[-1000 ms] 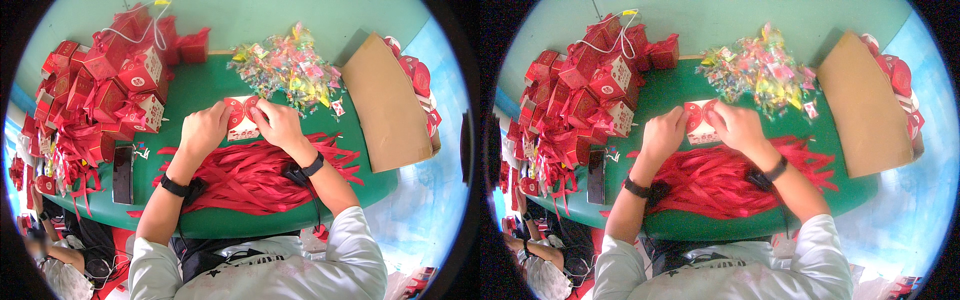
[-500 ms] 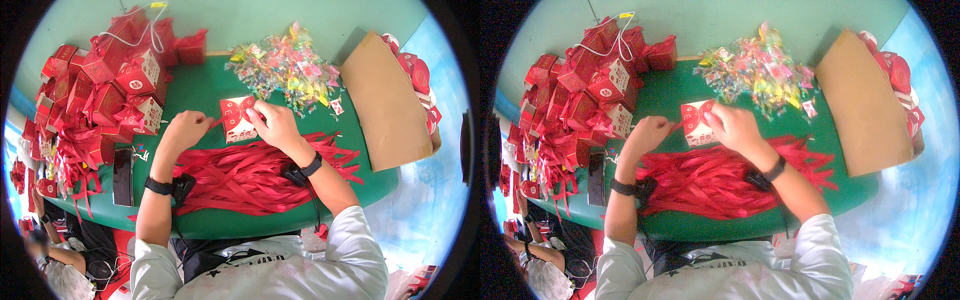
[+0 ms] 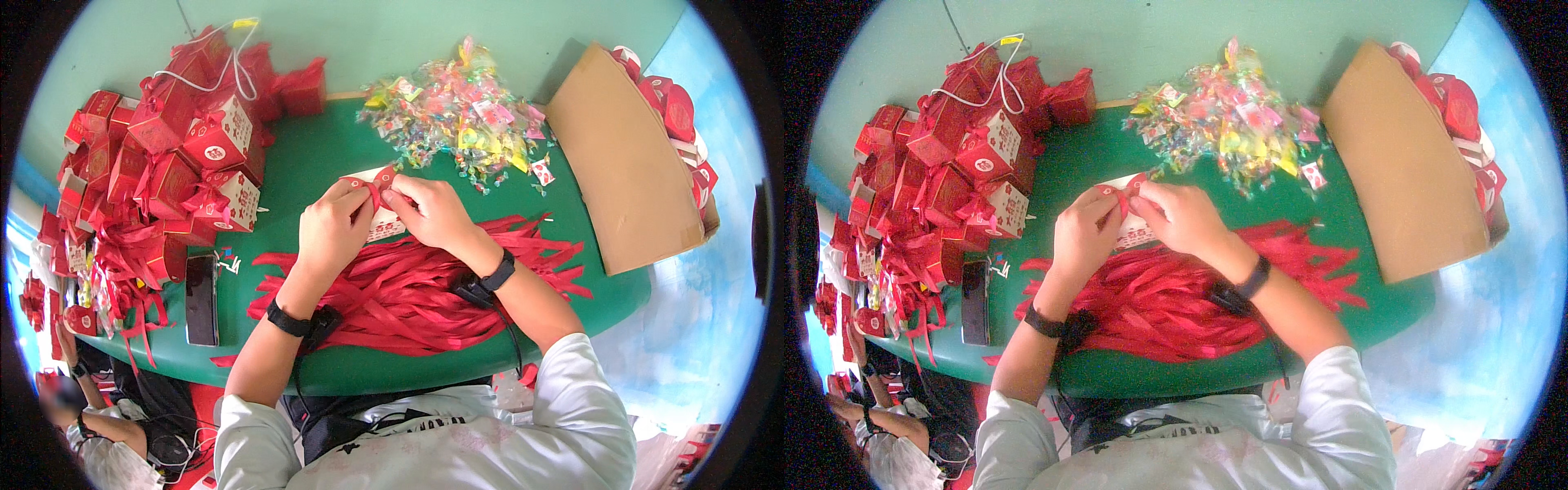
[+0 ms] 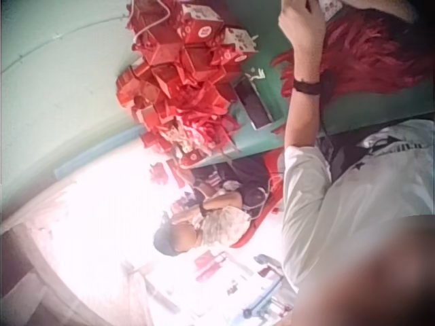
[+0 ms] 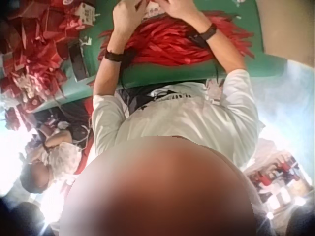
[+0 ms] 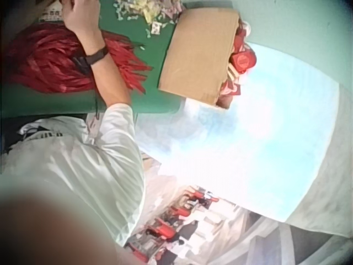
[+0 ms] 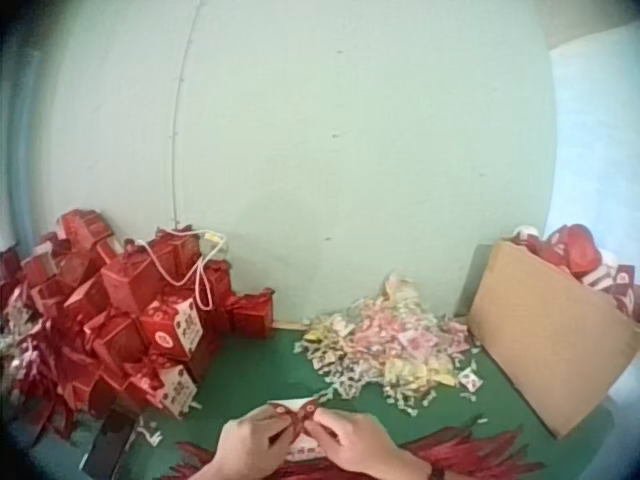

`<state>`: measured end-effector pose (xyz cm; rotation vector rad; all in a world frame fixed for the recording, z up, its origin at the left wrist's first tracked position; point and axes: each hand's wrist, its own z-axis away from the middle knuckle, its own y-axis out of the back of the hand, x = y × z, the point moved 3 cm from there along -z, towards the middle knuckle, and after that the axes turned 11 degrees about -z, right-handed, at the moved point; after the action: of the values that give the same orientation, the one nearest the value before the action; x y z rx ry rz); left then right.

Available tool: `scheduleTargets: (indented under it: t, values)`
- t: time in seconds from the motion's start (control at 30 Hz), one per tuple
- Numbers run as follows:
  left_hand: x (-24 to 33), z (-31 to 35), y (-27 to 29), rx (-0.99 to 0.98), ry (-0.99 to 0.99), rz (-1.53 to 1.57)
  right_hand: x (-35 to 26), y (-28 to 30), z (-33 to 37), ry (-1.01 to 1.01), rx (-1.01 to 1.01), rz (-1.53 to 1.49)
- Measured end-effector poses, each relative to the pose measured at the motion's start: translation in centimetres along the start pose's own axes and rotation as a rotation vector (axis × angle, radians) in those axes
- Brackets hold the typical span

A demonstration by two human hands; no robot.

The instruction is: The person assembles small red gift boxes by placing wrapped candies inside, closing the boxes, and tying red ribbons around them. The person repeats this process for multiple boxes, stacking the finished items on the left side of the table.

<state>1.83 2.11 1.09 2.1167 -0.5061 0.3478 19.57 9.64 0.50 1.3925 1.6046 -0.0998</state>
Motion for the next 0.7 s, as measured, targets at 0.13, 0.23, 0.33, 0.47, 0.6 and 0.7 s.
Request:
scheduleTargets:
  t: [0.13, 0.23, 0.33, 0.47, 0.6, 0.7]
  values:
    - [-0.1, 0.1, 0.3, -0.022, 0.053, -0.059, -0.2, 1.5, -0.3, -0.033, -0.131, -0.118]
    - [-0.3, -0.1, 0.5, -0.077, 0.084, -0.001, -0.8, 2.9, -0.4, 0.138, -0.175, 0.019]
    - [-0.3, -0.2, 0.6, -0.077, 0.05, 0.02, -0.7, 3.0, -0.4, 0.354, -0.116, 0.352]
    - [-0.8, -0.1, 0.3, -0.076, -0.001, 0.076, -1.1, 2.5, -0.5, 0.33, 0.022, 0.4]
    - [-1.0, -0.2, 0.2, -0.096, -0.02, 0.143, -1.1, 2.0, -0.4, 0.309, 0.104, 0.459]
    - [-1.1, -0.2, 0.2, -0.09, -0.034, 0.158, -1.5, 1.6, -0.3, 0.339, 0.131, 0.47]
